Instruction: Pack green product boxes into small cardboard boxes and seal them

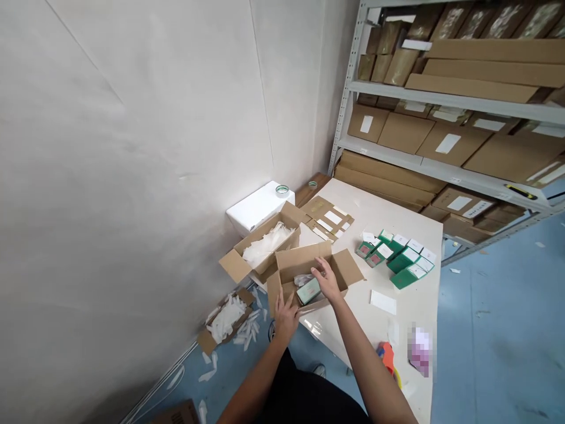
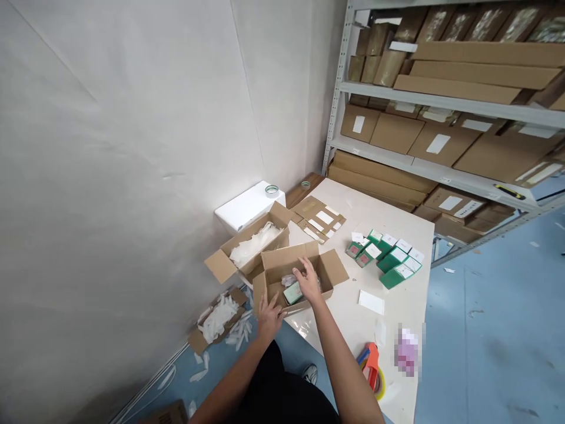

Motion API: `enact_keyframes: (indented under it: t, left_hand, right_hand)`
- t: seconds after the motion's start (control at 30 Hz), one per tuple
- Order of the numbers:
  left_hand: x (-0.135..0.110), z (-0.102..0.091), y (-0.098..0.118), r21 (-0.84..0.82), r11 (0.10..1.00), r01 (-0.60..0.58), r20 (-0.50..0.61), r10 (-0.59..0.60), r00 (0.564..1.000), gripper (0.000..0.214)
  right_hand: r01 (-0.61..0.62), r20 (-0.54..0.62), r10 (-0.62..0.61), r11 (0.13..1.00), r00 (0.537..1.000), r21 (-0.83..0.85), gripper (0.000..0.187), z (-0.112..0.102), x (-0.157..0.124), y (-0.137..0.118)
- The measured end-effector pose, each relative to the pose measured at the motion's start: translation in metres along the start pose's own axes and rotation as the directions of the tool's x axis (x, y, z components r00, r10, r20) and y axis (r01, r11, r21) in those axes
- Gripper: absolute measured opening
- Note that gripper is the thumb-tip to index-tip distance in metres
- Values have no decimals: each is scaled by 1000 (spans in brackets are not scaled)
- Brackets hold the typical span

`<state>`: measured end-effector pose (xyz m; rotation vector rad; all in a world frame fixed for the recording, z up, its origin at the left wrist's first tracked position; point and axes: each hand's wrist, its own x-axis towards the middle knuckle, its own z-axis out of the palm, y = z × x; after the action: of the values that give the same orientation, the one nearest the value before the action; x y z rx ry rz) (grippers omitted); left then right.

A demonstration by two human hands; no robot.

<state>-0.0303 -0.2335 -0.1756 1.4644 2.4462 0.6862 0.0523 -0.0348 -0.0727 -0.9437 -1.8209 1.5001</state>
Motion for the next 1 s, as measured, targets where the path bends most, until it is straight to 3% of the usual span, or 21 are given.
enact_keyframes:
  t: [0.17,0.33,0.47,0.6,0.73,0.87,0.93,1.0]
  left_hand:
    - [33,-6,-7,-27,999,19,42,-18,999,19]
    - [57,-10,-17,-100,994,34,60,-28,998,13]
    - [64,-11,-28,-104,995,5,19,-3,1000,7]
    - [59,-5,-48,-101,994,-50,22,52,998,9]
    - [53,2,-68,-129,989,-68,46,74,996,11]
    - [54,3,-79,-149,985,-87,92,102,991,11]
    - [55,4,-81,-157,985,-79,113,97,989,11]
    - [55,6,-82,-164,984,-75,112,94,989,10]
  right_hand:
    - [83,109,-67,984,992,-155,58,41,56,-17]
    - [210,277,-121,924,953,-321,59,84,132,-25]
    - [304,401,-94,810,911,-501,65,116,196,-21]
    - [378,522,32,651,852,-658,72,148,248,-15]
    - [478,622,135,523,771,-706,71,181,281,-5]
    - [425,565,167,500,808,-755,47,206,298,7]
    - [389,536,184,504,824,-771,31,212,301,10]
    - [383,531,184,506,827,-773,27,213,301,10]
